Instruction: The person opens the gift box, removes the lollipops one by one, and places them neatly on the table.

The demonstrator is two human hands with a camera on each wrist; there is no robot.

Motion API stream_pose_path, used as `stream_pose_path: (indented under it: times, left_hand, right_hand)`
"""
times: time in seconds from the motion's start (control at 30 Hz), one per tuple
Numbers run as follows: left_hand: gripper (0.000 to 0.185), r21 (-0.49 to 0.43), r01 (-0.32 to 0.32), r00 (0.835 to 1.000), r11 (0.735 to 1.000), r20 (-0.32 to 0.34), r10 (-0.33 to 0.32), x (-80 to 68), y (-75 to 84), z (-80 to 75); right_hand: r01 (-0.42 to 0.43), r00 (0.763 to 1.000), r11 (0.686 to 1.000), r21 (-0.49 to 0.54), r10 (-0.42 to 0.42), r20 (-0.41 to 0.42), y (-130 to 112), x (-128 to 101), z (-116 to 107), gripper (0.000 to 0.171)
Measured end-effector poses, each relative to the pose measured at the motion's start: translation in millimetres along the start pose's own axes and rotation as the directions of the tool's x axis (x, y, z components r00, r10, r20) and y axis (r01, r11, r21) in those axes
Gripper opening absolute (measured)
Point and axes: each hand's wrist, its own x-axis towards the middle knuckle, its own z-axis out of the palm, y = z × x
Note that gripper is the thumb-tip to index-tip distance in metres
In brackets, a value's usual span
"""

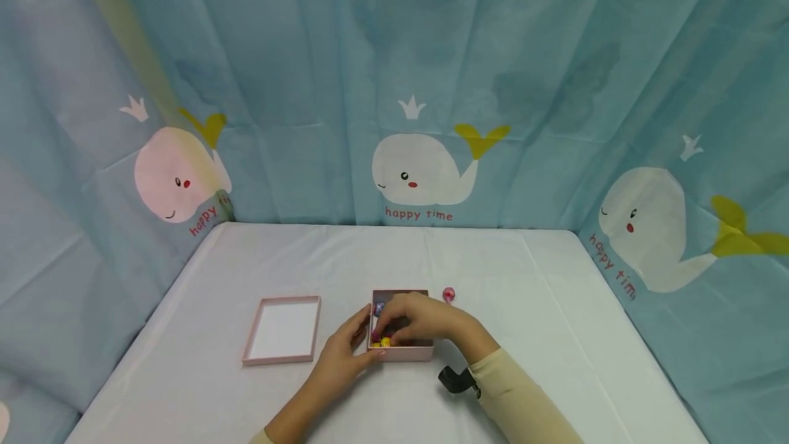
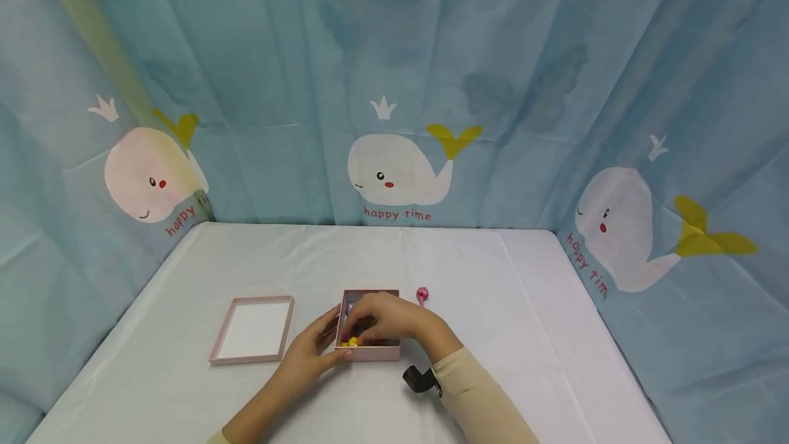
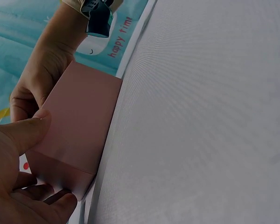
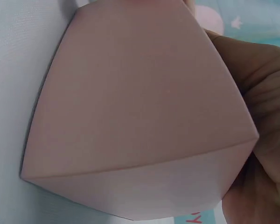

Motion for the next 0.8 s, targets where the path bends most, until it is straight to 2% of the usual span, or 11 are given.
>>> stream_pose_path:
  times: [0.4, 0.67, 0.8]
  left_hand:
    - [0.096, 0.020, -0.022, 1.000, 1.000, -0.003, 0.022, 0.8, -2.0, 0.1]
    - [0.096, 0.007, -0.011, 1.000, 1.000, 0.003, 0.011, 0.4, -0.9, 0.6]
    - [0.095, -0.006, -0.003, 1.000, 1.000, 0.002, 0.003, -0.6, -0.2, 0.3]
  right_hand:
    - [0.085, 0.993, 0.993, -0.081, -0.078, 0.090, 0.3, 3.2, -0.3, 0.027]
    - [0.074, 0.992, 0.991, -0.116, -0.061, 0.115, -1.1, 3.5, -0.8, 0.024]
    - [0.054, 0.994, 0.992, -0.110, -0.043, 0.098, -1.1, 4.0, -0.7, 0.024]
